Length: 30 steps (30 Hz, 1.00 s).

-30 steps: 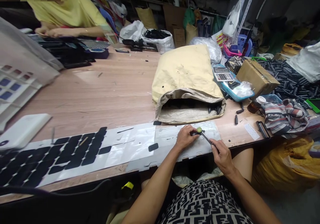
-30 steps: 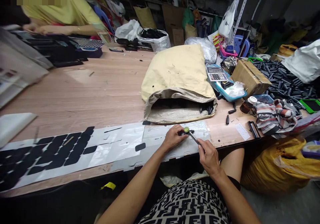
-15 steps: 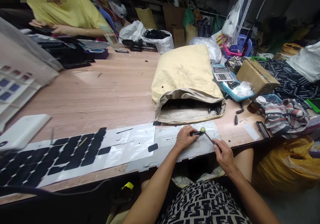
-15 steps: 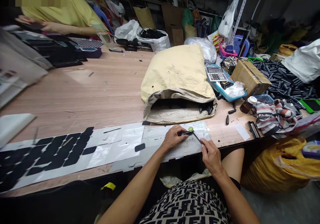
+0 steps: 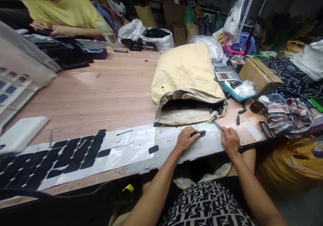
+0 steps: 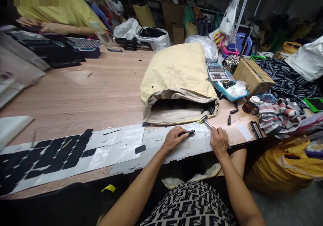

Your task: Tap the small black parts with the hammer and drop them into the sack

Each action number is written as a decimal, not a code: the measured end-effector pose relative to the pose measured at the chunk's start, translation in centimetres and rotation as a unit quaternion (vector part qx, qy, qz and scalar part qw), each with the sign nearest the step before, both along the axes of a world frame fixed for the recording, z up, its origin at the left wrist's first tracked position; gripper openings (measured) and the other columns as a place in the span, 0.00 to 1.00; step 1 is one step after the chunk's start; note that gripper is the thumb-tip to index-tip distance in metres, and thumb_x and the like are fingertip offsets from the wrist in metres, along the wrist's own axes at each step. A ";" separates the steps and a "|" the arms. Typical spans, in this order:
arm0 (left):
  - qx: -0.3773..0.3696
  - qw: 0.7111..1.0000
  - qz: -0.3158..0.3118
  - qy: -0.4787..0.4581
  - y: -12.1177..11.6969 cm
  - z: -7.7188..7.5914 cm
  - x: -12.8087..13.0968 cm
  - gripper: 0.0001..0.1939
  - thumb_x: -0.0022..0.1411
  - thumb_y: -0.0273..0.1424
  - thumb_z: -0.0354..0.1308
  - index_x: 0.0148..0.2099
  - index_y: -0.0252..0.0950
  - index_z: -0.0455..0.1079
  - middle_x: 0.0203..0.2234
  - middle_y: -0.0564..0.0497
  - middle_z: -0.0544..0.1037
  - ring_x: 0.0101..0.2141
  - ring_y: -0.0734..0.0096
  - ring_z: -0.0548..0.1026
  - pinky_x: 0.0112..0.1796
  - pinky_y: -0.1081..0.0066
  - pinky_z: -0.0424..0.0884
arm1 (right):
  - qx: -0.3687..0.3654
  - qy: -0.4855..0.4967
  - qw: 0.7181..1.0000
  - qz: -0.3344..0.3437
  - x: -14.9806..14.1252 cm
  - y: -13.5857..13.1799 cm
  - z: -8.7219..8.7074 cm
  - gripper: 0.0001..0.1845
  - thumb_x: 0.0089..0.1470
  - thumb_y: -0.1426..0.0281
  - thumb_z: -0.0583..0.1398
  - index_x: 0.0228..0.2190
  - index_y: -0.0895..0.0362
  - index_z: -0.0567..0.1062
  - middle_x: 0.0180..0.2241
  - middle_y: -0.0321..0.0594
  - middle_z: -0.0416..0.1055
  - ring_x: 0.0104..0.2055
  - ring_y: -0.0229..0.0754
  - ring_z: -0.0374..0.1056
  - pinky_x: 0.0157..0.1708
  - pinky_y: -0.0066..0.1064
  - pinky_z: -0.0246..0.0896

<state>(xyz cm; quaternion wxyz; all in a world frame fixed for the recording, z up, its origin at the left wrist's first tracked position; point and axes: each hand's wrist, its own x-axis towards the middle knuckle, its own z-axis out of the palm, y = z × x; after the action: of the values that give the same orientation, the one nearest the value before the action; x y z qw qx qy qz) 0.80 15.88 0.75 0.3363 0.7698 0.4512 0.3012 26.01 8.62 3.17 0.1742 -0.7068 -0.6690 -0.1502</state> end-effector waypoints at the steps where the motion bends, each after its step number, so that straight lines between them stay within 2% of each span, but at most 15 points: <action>1: 0.001 1.000 -0.001 0.003 0.0 0.0 0.0 0.11 0.65 0.38 0.57 0.41 0.40 0.78 0.33 0.50 0.77 0.39 0.63 0.72 0.44 0.63 0.66 | -0.002 -0.001 1.000 -0.002 -0.1 -0.1 -0.1 0.17 0.63 0.72 0.54 0.51 0.54 0.75 0.36 0.43 0.70 0.39 0.45 0.60 0.39 0.34 0.51; 6: 0.000 1.000 -0.008 0.031 0.0 0.7 -0.1 0.13 0.68 0.38 0.53 0.40 0.41 0.78 0.32 0.50 0.76 0.38 0.63 0.71 0.43 0.63 0.65 | -0.003 0.003 1.000 -0.010 -0.3 -0.3 -0.1 0.17 0.63 0.71 0.54 0.51 0.54 0.75 0.37 0.43 0.69 0.40 0.45 0.59 0.39 0.35 0.51; 10: 0.004 0.998 -0.041 0.042 -1.1 1.9 -0.4 0.12 0.66 0.39 0.56 0.41 0.42 0.79 0.35 0.49 0.77 0.39 0.61 0.70 0.45 0.61 0.65 | 0.003 0.001 1.000 -0.010 -0.3 -0.3 0.0 0.16 0.63 0.71 0.54 0.50 0.54 0.75 0.37 0.42 0.69 0.40 0.45 0.59 0.39 0.35 0.51; 13: 0.026 0.994 -0.103 0.031 -3.6 2.5 -0.8 0.09 0.64 0.39 0.60 0.41 0.45 0.79 0.43 0.49 0.76 0.46 0.59 0.70 0.50 0.59 0.63 | 0.007 0.000 1.000 -0.009 -0.3 -0.3 0.0 0.16 0.62 0.71 0.55 0.50 0.54 0.75 0.37 0.42 0.70 0.40 0.45 0.59 0.39 0.35 0.50; 16: 0.044 0.986 -0.155 0.044 -7.0 2.3 -1.0 0.07 0.63 0.39 0.63 0.41 0.47 0.80 0.52 0.49 0.73 0.53 0.54 0.66 0.55 0.55 0.61 | 0.008 -0.001 1.000 -0.010 -0.3 -0.3 -0.2 0.16 0.62 0.71 0.55 0.50 0.54 0.75 0.37 0.42 0.70 0.40 0.46 0.59 0.38 0.35 0.50; 18: 0.057 0.983 -0.161 0.066 -8.8 2.0 -0.9 0.07 0.61 0.39 0.65 0.41 0.46 0.80 0.57 0.48 0.70 0.57 0.50 0.64 0.57 0.52 0.58 | 0.009 -0.002 1.000 -0.011 -0.3 -0.3 -0.3 0.16 0.62 0.71 0.55 0.50 0.54 0.75 0.37 0.42 0.70 0.39 0.46 0.59 0.38 0.35 0.50; 20: 0.064 0.984 -0.150 0.074 -9.5 1.9 -0.6 0.11 0.58 0.41 0.68 0.42 0.46 0.79 0.58 0.47 0.70 0.58 0.47 0.63 0.58 0.50 0.58 | 0.009 -0.003 1.000 -0.010 -0.3 -0.3 -0.3 0.16 0.62 0.71 0.55 0.50 0.55 0.75 0.37 0.43 0.70 0.40 0.46 0.59 0.39 0.35 0.50; 22: 0.057 0.990 -0.121 0.054 -8.7 2.1 -0.2 0.13 0.58 0.41 0.67 0.44 0.44 0.79 0.55 0.45 0.73 0.56 0.50 0.66 0.56 0.52 0.61 | 0.008 -0.003 1.000 -0.010 -0.3 -0.3 -0.3 0.17 0.62 0.71 0.55 0.50 0.54 0.75 0.37 0.43 0.70 0.40 0.46 0.59 0.39 0.35 0.51; 24: 0.037 0.997 -0.066 0.015 -6.5 2.6 0.2 0.11 0.61 0.40 0.63 0.43 0.42 0.77 0.47 0.45 0.77 0.50 0.56 0.71 0.51 0.57 0.66 | 0.009 -0.005 1.000 -0.011 -0.3 -0.3 -0.2 0.16 0.62 0.71 0.55 0.50 0.54 0.75 0.37 0.43 0.70 0.40 0.46 0.59 0.38 0.35 0.51; 28: -0.032 0.992 0.123 -0.014 1.1 4.1 0.8 0.11 0.64 0.39 0.57 0.37 0.37 0.74 0.34 0.48 0.79 0.35 0.64 0.75 0.39 0.66 0.70 | 0.017 -0.005 1.000 -0.010 -0.4 -0.3 -0.1 0.16 0.61 0.72 0.56 0.49 0.54 0.76 0.36 0.42 0.70 0.39 0.45 0.59 0.38 0.35 0.51; 30: -0.053 0.974 0.219 0.016 5.2 4.8 1.3 0.13 0.64 0.41 0.57 0.37 0.37 0.75 0.32 0.48 0.80 0.35 0.63 0.76 0.40 0.65 0.70 | 0.020 -0.003 1.000 -0.010 -0.3 -0.3 -0.2 0.16 0.61 0.72 0.56 0.49 0.55 0.76 0.36 0.42 0.70 0.39 0.45 0.59 0.39 0.35 0.51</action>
<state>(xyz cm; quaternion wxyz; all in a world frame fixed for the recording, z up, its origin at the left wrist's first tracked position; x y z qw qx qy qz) 2.10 21.05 5.52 0.2950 0.6379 0.6299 0.3306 25.68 8.33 2.96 0.1843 -0.7093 -0.6595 -0.1673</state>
